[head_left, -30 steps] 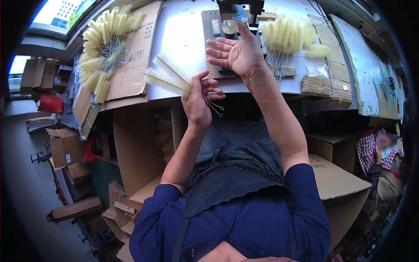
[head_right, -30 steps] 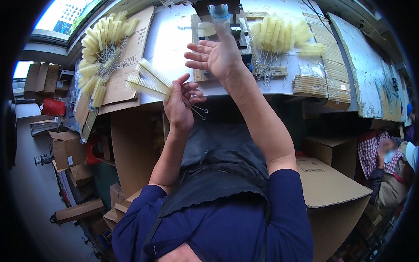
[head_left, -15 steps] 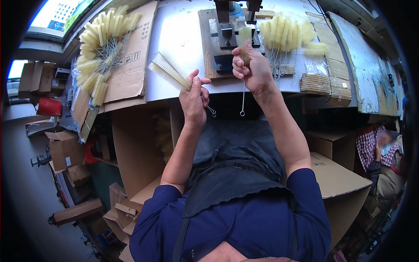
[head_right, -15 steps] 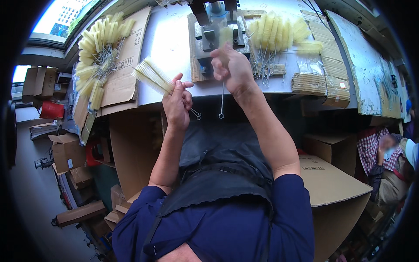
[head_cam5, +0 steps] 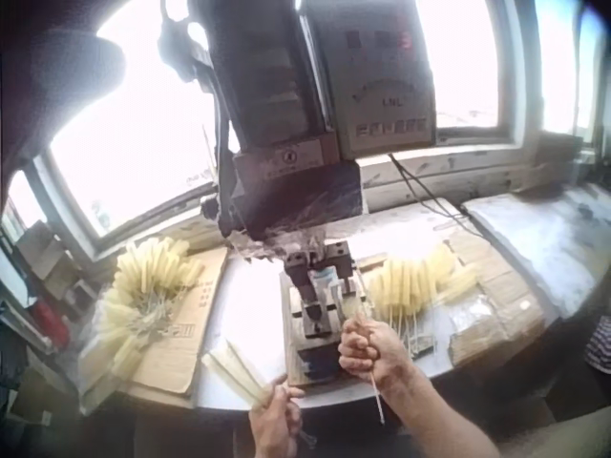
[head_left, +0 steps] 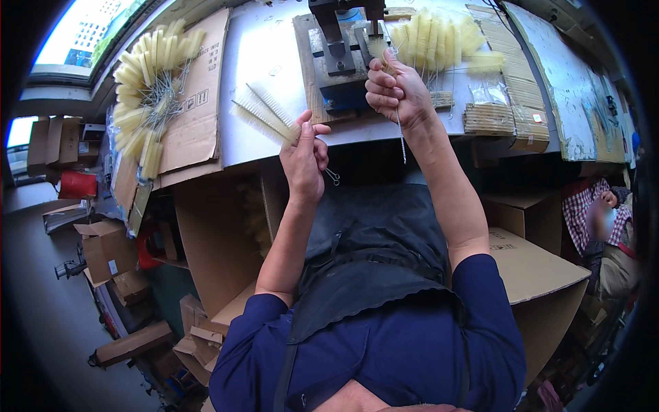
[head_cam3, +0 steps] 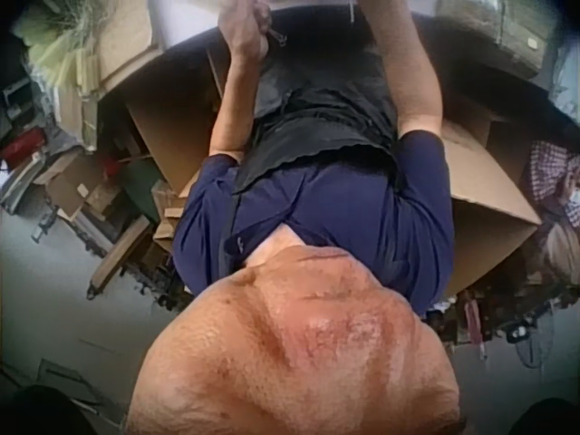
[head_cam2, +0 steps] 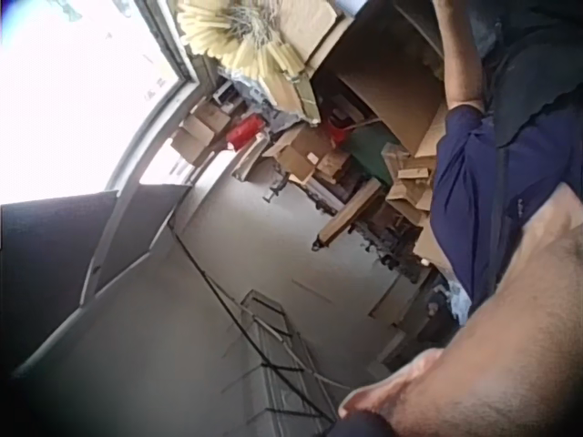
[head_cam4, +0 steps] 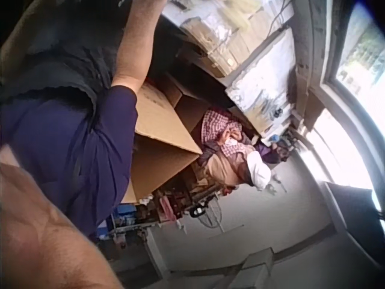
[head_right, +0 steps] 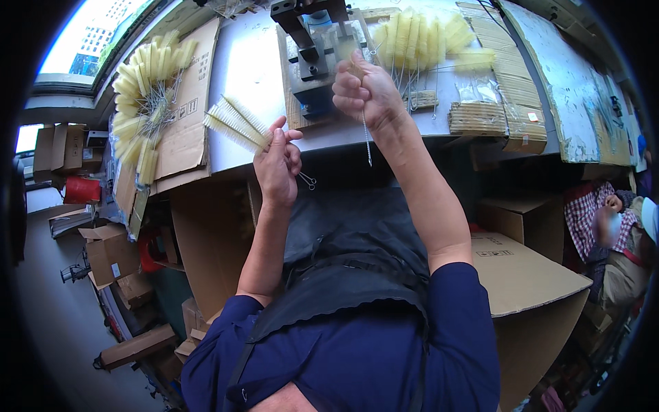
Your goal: Assembling and inspecting small yellow plastic brushes at a manufacturing workbench using a manual press.
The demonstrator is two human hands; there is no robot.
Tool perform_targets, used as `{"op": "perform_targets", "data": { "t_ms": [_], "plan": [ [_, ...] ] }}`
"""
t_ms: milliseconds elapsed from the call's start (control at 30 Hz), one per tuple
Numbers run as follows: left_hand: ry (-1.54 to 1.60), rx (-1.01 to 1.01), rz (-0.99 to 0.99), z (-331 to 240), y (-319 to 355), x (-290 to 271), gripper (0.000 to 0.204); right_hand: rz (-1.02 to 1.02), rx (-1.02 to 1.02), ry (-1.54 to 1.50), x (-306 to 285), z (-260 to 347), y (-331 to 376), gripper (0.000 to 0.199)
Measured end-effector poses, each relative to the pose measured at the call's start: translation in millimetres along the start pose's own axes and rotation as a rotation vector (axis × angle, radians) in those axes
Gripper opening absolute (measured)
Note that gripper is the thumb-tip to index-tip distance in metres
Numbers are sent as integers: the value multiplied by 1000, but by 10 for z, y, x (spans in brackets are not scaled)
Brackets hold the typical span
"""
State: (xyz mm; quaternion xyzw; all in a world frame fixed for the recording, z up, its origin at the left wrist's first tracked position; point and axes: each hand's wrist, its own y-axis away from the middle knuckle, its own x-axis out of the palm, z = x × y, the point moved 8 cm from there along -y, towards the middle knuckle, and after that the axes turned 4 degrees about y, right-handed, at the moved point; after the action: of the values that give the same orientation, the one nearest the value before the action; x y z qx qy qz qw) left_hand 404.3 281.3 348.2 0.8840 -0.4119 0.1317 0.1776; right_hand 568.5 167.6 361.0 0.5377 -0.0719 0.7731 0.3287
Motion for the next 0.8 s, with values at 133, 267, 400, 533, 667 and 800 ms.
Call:
{"op": "perform_targets", "data": {
  "t_ms": [133,267,400,533,667,800],
  "plan": [
    [-9,29,-14,11,-24,2,43,-23,-13,91,-25,34,82,39],
    [64,-34,34,92,-30,42,49,-30,-7,209,-38,134,160,40],
    [71,-149,146,162,26,112,54,-237,-61,383,-256,454,123,42],
    [51,-214,241,196,97,260,57,-333,-176,779,-547,1073,-31,48],
    [58,-218,294,192,162,378,56,-686,-612,1186,-474,1422,104,52],
    [32,-231,320,281,181,481,56,-500,-708,1193,-158,798,412,49]
  ]
}}
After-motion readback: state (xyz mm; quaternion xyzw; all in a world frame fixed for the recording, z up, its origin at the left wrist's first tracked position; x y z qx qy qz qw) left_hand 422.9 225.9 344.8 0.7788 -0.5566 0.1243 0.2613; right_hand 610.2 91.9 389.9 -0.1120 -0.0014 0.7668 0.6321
